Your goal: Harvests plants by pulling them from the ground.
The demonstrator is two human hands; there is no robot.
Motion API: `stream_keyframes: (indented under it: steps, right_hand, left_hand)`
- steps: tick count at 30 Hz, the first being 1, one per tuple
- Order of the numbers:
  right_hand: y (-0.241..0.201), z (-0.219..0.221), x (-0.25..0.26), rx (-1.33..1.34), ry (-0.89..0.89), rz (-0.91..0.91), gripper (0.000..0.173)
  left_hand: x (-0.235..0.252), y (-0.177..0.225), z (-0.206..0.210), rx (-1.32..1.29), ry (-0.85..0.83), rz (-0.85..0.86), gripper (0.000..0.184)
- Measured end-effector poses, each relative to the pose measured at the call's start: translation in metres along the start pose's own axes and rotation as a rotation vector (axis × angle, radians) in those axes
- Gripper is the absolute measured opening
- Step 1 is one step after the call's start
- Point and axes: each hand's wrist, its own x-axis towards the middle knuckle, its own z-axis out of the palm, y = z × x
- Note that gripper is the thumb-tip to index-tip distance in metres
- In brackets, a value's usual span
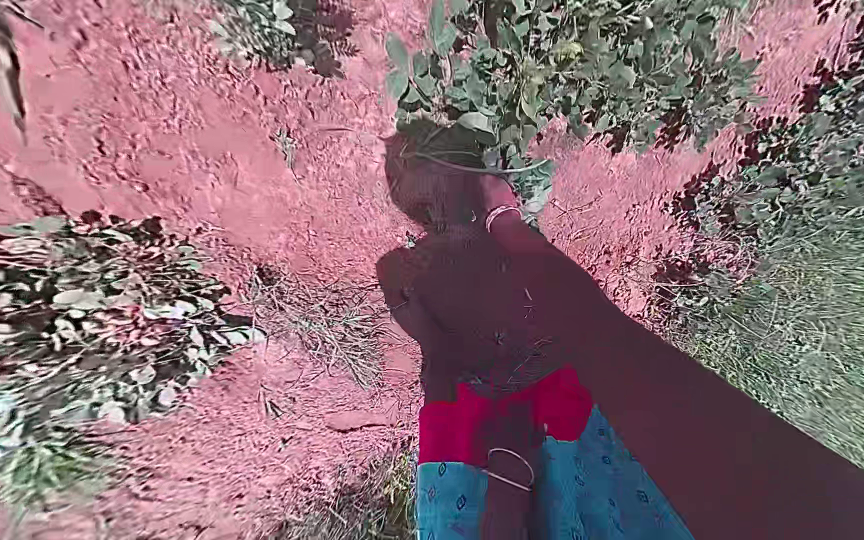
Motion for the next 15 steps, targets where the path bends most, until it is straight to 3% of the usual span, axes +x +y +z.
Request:
stream_keyframes:
  steps: [1,3,6,10,13,15]
  right_hand:
    - [-0.005,-0.015,0.014,-0.161,-0.222,0.058,0.048]
    - [-0.018,-0.027,-0.003,-0.229,-0.289,0.163,0.038]
    - [-0.077,-0.073,-0.067,-0.157,-0.462,0.359,0.036]
    - [-0.104,-0.077,-0.123,-0.246,-0.617,0.24,0.038]
    - [-0.118,-0.085,-0.083,-0.246,-0.522,0.121,0.036]
    - [-0.131,-0.094,-0.018,-0.318,-0.308,-0.086,0.041]
  left_hand:
    - [-0.001,0.003,-0.004,-0.028,0.074,0.06,0.053]
    - [-0.004,0.004,-0.017,-0.16,0.256,0.179,0.052]
    - [-0.02,-0.004,-0.046,-0.197,0.295,0.163,0.05]
    - [-0.047,-0.017,-0.077,-0.209,0.303,0.059,0.056]
    - [-0.05,-0.028,-0.083,-0.238,0.32,0.097,0.052]
    - [-0.037,-0.035,-0.08,-0.237,0.363,0.088,0.05]
